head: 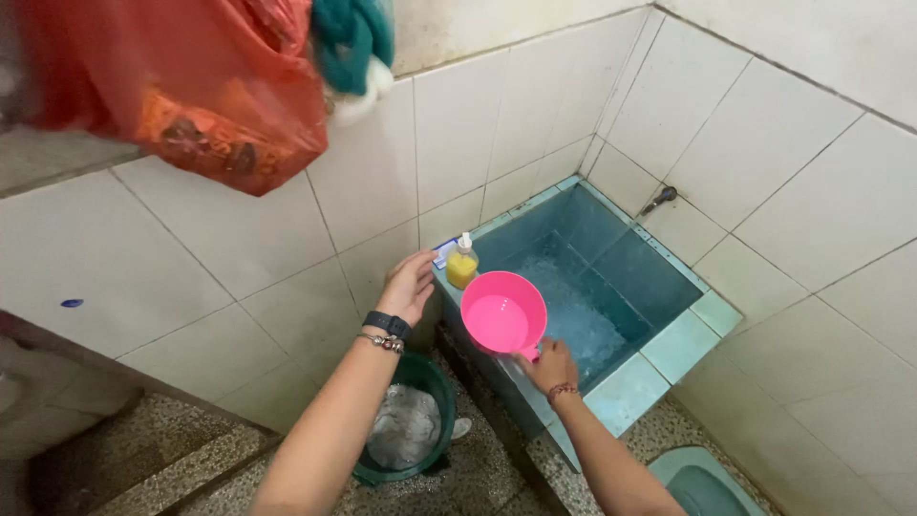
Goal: Adding detergent to a washing machine and filling it with water using a scoop.
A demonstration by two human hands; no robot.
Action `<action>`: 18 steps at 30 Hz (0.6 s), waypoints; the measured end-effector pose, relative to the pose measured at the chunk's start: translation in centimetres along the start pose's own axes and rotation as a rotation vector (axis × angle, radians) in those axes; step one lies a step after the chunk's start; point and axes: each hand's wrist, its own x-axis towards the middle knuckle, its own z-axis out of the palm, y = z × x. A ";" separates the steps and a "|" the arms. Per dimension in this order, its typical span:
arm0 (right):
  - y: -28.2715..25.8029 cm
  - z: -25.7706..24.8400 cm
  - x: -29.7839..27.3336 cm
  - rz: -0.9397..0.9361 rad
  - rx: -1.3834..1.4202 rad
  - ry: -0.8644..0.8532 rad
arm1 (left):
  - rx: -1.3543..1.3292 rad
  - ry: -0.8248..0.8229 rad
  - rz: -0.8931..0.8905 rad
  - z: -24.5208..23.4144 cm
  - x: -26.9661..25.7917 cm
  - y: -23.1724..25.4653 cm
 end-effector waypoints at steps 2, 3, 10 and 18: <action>-1.5 -1.5 1.6 -0.106 0.018 0.178 | 0.014 -0.054 0.034 0.3 -1.5 1.6; -2.4 -2.2 2.4 -0.203 0.035 0.352 | 0.030 -0.106 0.059 0.3 -2.3 2.5; -19.2 -18.5 8.0 -0.650 0.489 0.609 | 0.349 -0.228 0.424 3.6 -15.2 17.4; -39.3 -38.0 1.9 -1.338 0.707 0.526 | 0.318 -0.043 0.624 -1.2 -21.7 24.4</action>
